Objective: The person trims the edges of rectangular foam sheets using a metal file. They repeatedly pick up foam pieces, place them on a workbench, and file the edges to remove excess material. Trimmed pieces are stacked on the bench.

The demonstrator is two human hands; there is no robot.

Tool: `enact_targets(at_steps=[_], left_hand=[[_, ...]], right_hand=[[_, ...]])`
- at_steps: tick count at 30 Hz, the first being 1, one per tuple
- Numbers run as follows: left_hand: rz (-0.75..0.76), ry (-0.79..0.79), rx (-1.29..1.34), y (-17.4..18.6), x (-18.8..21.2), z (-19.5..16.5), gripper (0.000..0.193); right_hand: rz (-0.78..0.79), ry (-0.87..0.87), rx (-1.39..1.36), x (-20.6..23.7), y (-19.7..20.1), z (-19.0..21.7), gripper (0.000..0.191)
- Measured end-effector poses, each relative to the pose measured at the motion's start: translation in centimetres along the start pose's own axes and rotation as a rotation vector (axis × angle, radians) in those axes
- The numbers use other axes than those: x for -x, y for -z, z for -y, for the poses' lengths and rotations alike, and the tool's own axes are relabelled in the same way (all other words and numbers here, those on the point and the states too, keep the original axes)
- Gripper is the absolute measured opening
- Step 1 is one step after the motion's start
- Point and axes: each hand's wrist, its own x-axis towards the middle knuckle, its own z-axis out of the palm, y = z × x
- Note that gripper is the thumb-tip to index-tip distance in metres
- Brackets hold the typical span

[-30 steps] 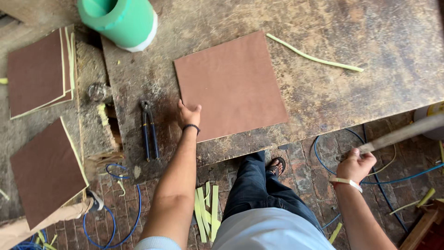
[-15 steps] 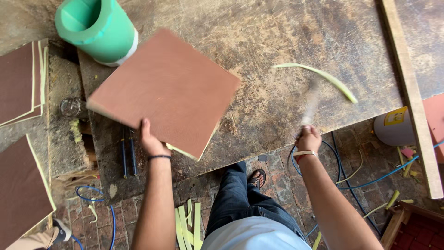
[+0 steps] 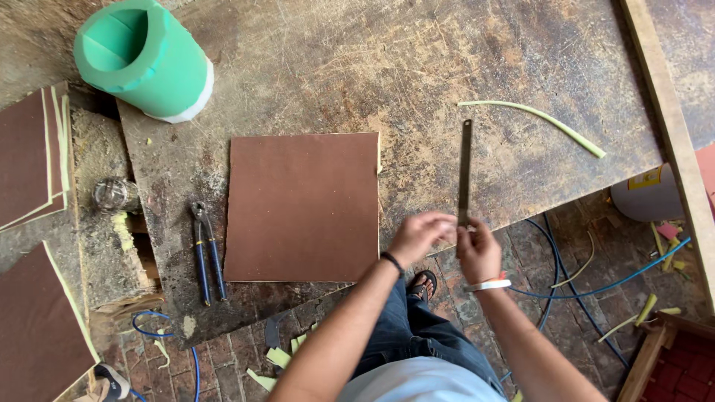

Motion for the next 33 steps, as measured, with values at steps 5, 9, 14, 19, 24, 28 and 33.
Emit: enact_targets(at_steps=[5, 9, 14, 19, 24, 28, 33], left_hand=[[-0.301, 0.026, -1.087, 13.7, -4.0, -1.4, 0.059], [0.019, 0.187, -1.406, 18.6, -9.0, -0.3, 0.068], [-0.047, 0.078, -1.417, 18.6, -10.8, 1.7, 0.060], [-0.062, 0.055, -1.456, 18.0, -10.6, 1.9, 0.058], [-0.076, 0.047, -1.442, 17.5, -9.7, 1.8, 0.059], [-0.051, 0.030, -1.449, 17.3, -9.4, 1.9, 0.059], [-0.035, 0.033, -1.490, 17.0, -9.1, 2.1, 0.060]], right_hand=[[0.189, 0.281, 0.405, 0.6, -4.5, 3.3, 0.036], [0.198, 0.270, 0.494, 0.1, -9.6, 3.3, 0.042], [0.202, 0.267, 0.628, -2.2, -13.0, 3.2, 0.045], [0.133, 0.306, 0.731, -5.3, -15.1, 3.7, 0.042], [0.171, 0.183, 0.879, -3.5, -15.7, 3.9, 0.046], [0.073, 0.245, 0.814, 3.3, -14.9, 3.4, 0.046], [0.040, 0.240, 0.830, 1.9, -16.3, 1.0, 0.044]])
